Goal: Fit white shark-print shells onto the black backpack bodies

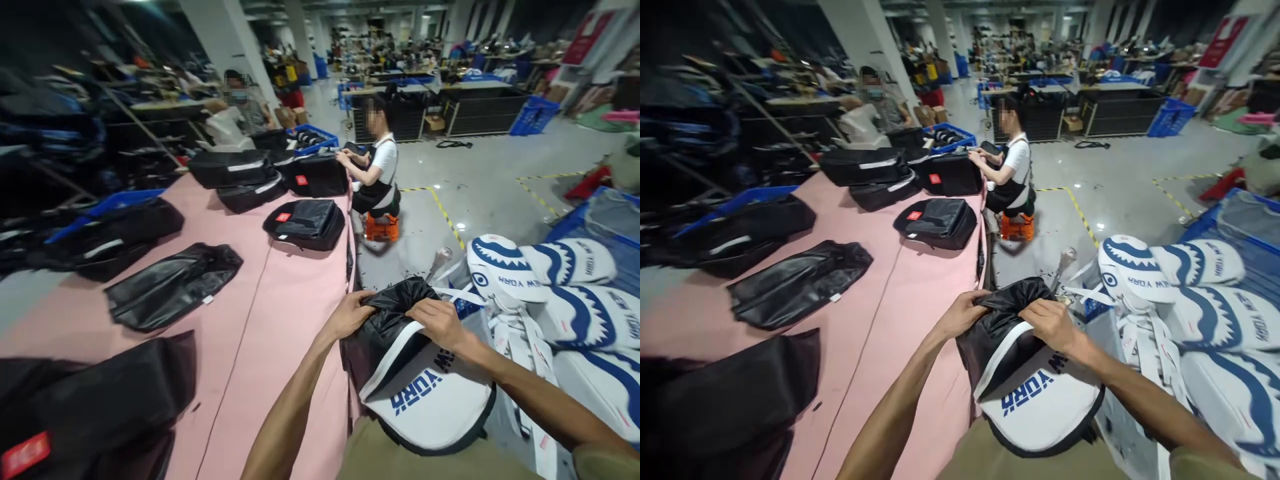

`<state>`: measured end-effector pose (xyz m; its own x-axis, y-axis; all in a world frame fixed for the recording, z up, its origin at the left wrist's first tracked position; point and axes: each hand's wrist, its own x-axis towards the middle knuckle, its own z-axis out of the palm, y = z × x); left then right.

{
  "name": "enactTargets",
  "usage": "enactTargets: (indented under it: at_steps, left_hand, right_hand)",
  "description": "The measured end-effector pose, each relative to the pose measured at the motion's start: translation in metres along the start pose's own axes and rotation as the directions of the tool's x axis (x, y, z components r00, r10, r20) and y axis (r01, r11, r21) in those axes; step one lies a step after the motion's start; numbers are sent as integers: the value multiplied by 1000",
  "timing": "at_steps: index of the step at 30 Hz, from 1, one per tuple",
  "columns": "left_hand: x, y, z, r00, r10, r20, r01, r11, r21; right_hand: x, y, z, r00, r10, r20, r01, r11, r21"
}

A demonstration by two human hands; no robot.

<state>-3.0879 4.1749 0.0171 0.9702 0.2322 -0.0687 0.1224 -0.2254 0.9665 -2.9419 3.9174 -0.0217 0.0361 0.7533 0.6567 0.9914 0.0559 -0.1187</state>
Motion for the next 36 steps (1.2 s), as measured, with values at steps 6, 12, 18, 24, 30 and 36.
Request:
enactTargets:
  at_steps: [6,12,18,24,30,36]
  left_hand:
    - [32,-18,84,936,347,-55,-324,915,241]
    - [80,-50,149,828,557,68,-508,692,513]
    - [195,-50,145,864,497,82,-483,771,415]
    - [297,-56,132,977,185,-109,-147,946,288]
    - [371,-65,125,964,-254,-84,262,959,111]
    - [391,-91,136,838,-545,26,544,831,-114]
  right_hand:
    - [-59,-9,-47,886,420,-198,-456,867,-200]
    - [-73,40,-67,724,618,-306,-683,702,-199]
    - [-61,147,-57,503,862,-67,-864,504,-2]
    - [-26,268,-45,559,783,273,-821,476,315]
    - [-6,368,3,259,865,430,-896,49,441]
    - [-22,406,86,-117,873,473,-947,-241,211]
